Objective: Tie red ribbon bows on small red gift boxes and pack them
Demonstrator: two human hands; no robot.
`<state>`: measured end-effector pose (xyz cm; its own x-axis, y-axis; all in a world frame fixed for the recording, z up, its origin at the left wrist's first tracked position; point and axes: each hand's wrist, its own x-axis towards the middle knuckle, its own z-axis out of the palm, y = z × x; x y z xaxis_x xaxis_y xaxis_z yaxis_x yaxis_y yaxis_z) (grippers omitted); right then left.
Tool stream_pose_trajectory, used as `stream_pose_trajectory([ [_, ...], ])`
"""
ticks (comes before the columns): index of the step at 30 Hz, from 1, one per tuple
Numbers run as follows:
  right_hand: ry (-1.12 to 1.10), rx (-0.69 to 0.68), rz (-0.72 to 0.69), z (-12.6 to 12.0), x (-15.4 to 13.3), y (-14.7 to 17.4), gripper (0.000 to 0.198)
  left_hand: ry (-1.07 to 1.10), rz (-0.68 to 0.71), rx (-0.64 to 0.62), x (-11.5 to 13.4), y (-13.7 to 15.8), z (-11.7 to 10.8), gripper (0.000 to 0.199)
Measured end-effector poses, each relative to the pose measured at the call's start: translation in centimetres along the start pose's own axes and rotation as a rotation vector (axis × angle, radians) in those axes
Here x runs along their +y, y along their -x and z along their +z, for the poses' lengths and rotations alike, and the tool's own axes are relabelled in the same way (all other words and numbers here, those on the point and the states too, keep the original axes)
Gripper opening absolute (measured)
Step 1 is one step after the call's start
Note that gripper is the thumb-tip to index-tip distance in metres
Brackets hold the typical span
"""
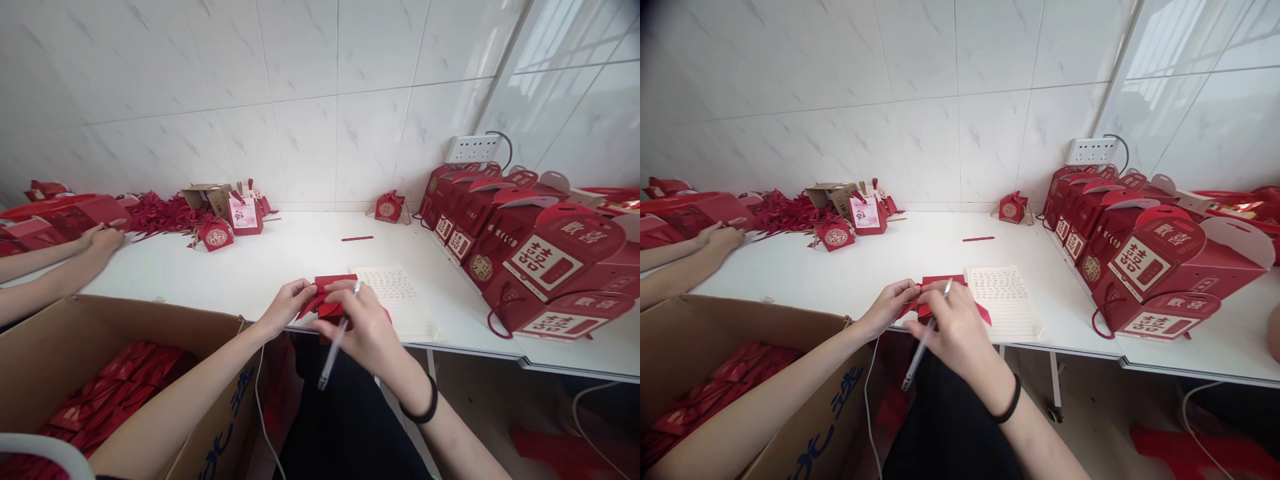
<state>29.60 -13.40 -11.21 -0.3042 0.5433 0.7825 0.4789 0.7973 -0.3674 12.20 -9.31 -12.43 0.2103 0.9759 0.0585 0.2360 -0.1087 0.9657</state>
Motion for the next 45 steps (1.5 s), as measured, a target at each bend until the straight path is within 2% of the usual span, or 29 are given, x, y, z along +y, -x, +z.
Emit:
stream_pose_trajectory([
  [1,0.062,-0.062,-0.065,0.6,-0.4,0.1,0.010,-0.019,0.001,-0.004,-0.1,-0.1,-0.1,0.033],
  [3,0.205,-0.088,-0.127,1.9,-0.7,0.5,0.006,-0.031,0.001,-0.004,-0.1,-0.3,-0.4,0.030],
  [5,0.294,-0.036,-0.141,2.9,-0.7,1.1,0.010,-0.073,0.049,0.061,0.5,-0.4,-0.6,0.026],
  [8,0.305,0.064,-0.141,3.8,-0.4,1.9,0.015,-0.273,0.247,0.127,2.2,-0.4,-0.6,0.019],
  [11,0.275,0.169,-0.168,4.0,-0.4,2.3,0.015,-0.479,0.384,-0.033,3.7,-0.6,-0.1,0.017],
  [14,0.238,0.269,-0.152,4.0,-0.5,2.5,0.015,-0.565,0.370,-0.154,4.0,-1.0,0.5,0.016],
  [17,0.226,0.301,-0.136,4.0,-0.4,2.7,0.015,-0.578,0.358,-0.145,3.6,-1.2,0.9,0.011],
  [25,0.168,0.216,-0.200,3.5,-0.2,2.5,0.014,-0.591,0.328,-0.050,2.8,-1.2,1.9,0.008],
  [27,0.110,0.163,-0.212,2.8,-0.1,2.5,0.015,-0.588,0.326,-0.044,2.8,-1.3,1.9,0.009],
  [30,-0.053,0.115,-0.218,0.8,0.7,2.6,0.004,-0.569,0.324,-0.055,2.9,-1.2,1.8,0.010],
  [32,-0.069,0.202,-0.026,-0.7,1.9,2.9,0.018,-0.553,0.319,-0.069,3.0,-1.2,1.8,0.011],
  [34,-0.018,0.269,0.314,-1.9,3.4,3.1,0.028,-0.543,0.308,-0.078,3.1,-1.1,1.8,0.010],
  [36,-0.048,0.186,0.601,-2.6,4.6,3.2,0.034,-0.541,0.294,-0.079,3.1,-1.2,1.8,0.010],
  [37,-0.107,0.116,0.679,-2.8,5.0,3.2,0.037,-0.543,0.287,-0.079,3.1,-1.2,1.8,0.010],
  [39,-0.248,0.022,0.752,-3.0,5.3,3.1,0.041,-0.547,0.273,-0.082,3.1,-1.2,1.9,0.011],
  [42,-0.400,0.015,0.808,-3.3,4.8,3.1,0.046,-0.550,0.267,-0.089,3.2,-1.1,1.9,0.011],
  [45,-0.445,0.010,0.829,-4.0,4.2,3.0,0.046,-0.552,0.269,-0.092,3.2,-1.1,1.9,0.009],
])
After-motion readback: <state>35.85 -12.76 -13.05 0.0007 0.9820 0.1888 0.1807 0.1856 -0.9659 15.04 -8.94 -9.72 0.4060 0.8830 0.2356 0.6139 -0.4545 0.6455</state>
